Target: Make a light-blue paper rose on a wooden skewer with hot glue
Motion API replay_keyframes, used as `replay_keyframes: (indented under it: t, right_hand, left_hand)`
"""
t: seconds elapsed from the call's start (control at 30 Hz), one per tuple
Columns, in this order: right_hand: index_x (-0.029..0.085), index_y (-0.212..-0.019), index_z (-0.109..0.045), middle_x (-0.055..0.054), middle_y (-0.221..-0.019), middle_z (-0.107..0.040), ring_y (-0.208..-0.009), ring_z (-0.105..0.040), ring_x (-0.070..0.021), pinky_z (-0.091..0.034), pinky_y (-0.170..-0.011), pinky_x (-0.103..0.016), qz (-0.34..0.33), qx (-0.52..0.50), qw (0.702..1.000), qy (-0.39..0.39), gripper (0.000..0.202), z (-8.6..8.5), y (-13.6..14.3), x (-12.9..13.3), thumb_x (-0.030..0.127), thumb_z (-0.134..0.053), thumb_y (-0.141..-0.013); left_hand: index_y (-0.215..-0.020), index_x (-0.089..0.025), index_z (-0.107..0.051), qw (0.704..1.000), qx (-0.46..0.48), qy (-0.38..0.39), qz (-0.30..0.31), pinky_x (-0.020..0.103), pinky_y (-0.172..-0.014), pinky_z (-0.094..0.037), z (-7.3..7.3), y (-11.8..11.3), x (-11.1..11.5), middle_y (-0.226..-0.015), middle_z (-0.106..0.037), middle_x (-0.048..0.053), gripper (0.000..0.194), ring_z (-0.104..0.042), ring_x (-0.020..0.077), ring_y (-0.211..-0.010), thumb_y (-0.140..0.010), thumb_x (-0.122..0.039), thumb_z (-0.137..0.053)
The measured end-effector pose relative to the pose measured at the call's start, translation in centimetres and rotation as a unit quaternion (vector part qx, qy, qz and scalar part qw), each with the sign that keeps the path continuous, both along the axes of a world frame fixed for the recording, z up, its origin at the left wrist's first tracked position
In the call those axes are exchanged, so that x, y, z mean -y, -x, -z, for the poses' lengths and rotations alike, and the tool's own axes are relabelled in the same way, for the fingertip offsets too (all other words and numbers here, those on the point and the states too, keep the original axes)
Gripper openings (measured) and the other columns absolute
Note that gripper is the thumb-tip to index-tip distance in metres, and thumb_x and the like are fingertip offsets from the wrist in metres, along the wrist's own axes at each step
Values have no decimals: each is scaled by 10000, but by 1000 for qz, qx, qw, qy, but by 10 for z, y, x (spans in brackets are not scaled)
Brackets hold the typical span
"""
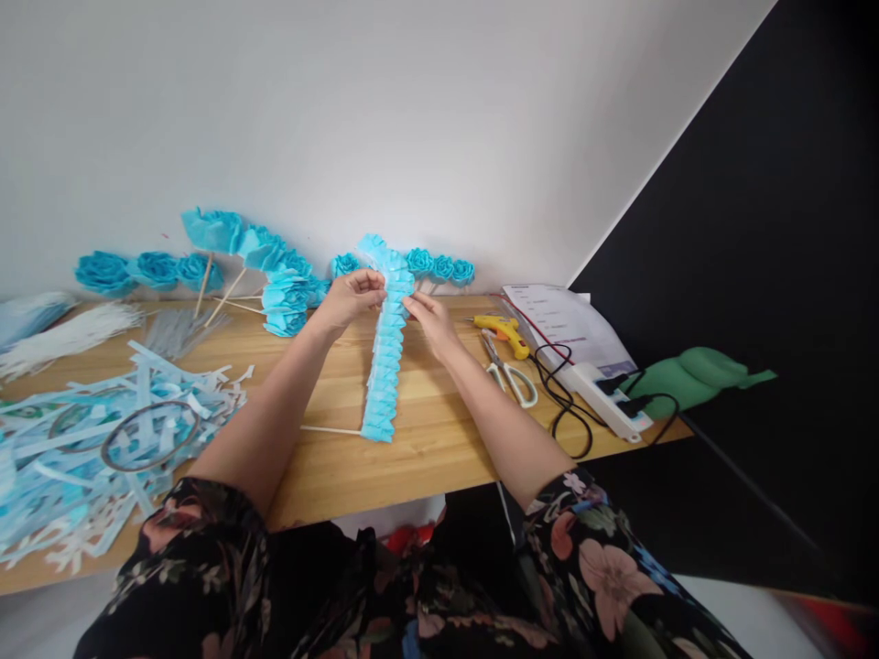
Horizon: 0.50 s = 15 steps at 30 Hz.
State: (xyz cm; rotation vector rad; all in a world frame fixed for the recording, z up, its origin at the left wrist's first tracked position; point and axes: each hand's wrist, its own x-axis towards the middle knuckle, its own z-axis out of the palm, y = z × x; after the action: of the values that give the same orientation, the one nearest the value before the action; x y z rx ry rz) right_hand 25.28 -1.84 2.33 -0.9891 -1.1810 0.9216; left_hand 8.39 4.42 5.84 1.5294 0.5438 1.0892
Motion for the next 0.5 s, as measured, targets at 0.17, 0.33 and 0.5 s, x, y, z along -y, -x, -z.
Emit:
replay_keyframes:
  t: [0.17, 0.33, 0.5]
  right_hand:
    - [184, -841, -709, 7, -793, -669, -776, -561, -151, -461, -763, -279, 6, 10, 1000, 13, 336, 1, 1, 0, 471, -762, -673]
    - [179, -823, -694, 13, -777, -644, -752, -542, -144, -452, -742, -277, 20, 6, 1000, 1, 307, -1, 0, 1, 455, -738, -695]
    - [174, -801, -693, 12, -760, -640, -748, -533, -146, -448, -726, -277, 27, 9, 1000, -5, 296, -1, 0, 1, 445, -736, -688]
  left_hand:
    - [-845, -172, -669, 1000, -8, -3, 23, 251, -617, -461, 1, 2, 0, -691, -630, -15, 352, -580, 122, -622, -637, -388, -853]
    - [-940, -163, -701, 998, -26, 15, 61, 246, -647, -468, 0, 4, 2, -831, -691, 20, 402, -614, 138, -720, -650, -385, -869]
    - [-950, -151, -692, 997, -24, 14, 73, 257, -704, -484, 3, 2, 1, -821, -686, 16, 425, -623, 142, -753, -601, -297, -886]
